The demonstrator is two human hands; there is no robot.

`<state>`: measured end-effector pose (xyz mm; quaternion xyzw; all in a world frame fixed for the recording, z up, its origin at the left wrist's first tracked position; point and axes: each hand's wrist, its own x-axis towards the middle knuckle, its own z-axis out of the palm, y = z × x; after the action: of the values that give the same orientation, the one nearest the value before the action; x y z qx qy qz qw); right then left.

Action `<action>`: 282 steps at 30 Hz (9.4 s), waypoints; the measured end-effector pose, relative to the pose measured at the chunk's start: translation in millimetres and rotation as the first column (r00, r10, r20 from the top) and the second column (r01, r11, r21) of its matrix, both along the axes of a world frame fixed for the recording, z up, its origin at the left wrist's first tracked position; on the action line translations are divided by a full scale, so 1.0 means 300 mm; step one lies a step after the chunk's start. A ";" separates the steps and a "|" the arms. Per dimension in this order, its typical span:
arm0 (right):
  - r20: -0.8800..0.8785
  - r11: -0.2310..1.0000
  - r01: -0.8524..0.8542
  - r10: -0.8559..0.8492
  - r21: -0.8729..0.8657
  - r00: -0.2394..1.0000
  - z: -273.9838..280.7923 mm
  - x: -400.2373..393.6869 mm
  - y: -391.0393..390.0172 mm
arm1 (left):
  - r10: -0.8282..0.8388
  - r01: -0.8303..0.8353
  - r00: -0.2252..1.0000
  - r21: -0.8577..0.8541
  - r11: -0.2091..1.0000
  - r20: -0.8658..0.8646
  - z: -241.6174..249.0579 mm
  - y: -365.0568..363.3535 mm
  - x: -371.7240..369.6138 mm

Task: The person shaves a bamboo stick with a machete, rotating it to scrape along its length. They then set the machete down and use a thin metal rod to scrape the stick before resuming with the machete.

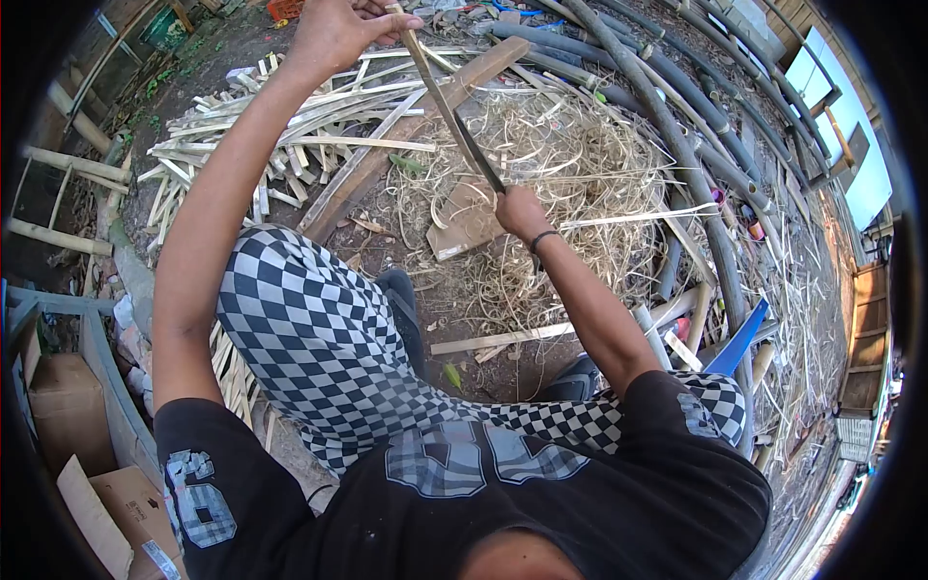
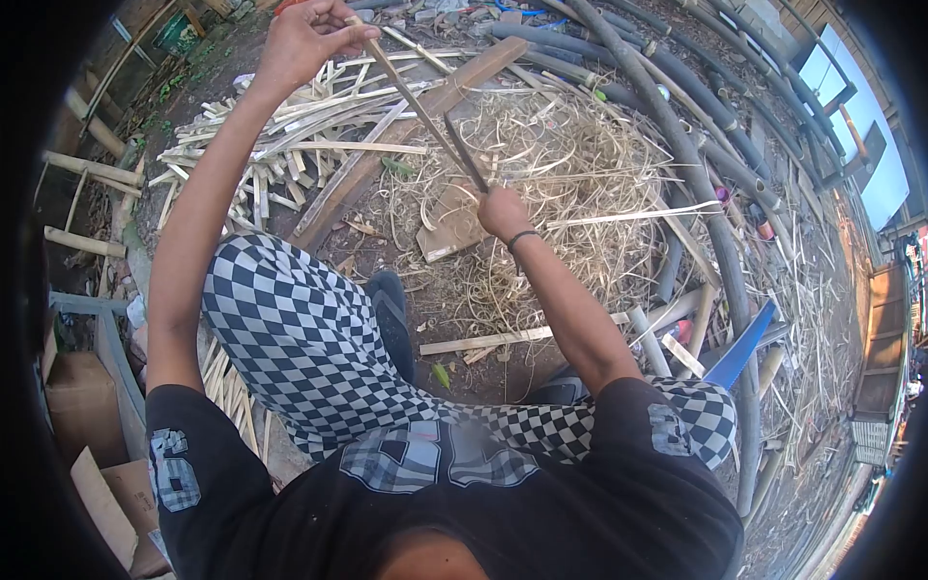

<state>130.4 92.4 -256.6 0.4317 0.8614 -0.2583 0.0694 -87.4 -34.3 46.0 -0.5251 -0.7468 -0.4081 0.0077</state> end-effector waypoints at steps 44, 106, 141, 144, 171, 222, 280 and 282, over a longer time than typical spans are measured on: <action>-0.798 0.956 0.037 0.222 0.292 0.560 0.734 -0.005 -0.115 | -0.183 0.177 0.957 -0.047 0.983 -0.224 0.007 0.077 0.048; -0.472 0.977 -0.009 0.112 0.215 0.875 0.190 -0.124 -0.032 | 0.021 -0.021 0.987 -0.002 1.000 -0.160 -0.105 0.016 -0.140; -0.114 0.998 -0.055 0.059 0.039 0.992 -0.006 -0.065 0.057 | -0.033 0.035 0.995 0.018 0.999 -0.100 -0.035 0.043 0.033; -0.415 0.975 -0.060 0.147 0.216 0.898 0.149 -0.083 0.020 | -0.059 0.061 0.992 0.015 0.998 -0.116 -0.029 0.048 0.027; -0.281 0.643 0.086 -0.447 -0.761 0.850 -0.148 0.122 0.072 | -0.324 0.335 0.907 0.004 0.942 0.268 -0.083 0.022 -0.089; -0.686 0.993 -0.062 -0.025 -0.103 0.727 0.172 -0.017 -0.171 | -0.388 0.408 0.861 0.010 0.913 0.328 -0.224 -0.037 0.203; -0.448 0.994 0.058 -0.091 -0.088 0.890 0.098 -0.065 -0.090 | -0.259 0.298 0.791 0.021 0.954 0.555 -0.202 0.032 0.016; -0.559 0.999 -0.039 0.040 0.014 0.829 0.150 -0.076 -0.137 | -0.264 0.297 0.806 0.023 0.954 0.530 -0.198 0.020 0.018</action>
<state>107.5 51.4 -211.6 0.3198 0.8531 -0.3706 -0.1805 -82.0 -28.4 -13.5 -0.4975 -0.6462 -0.5100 -0.2736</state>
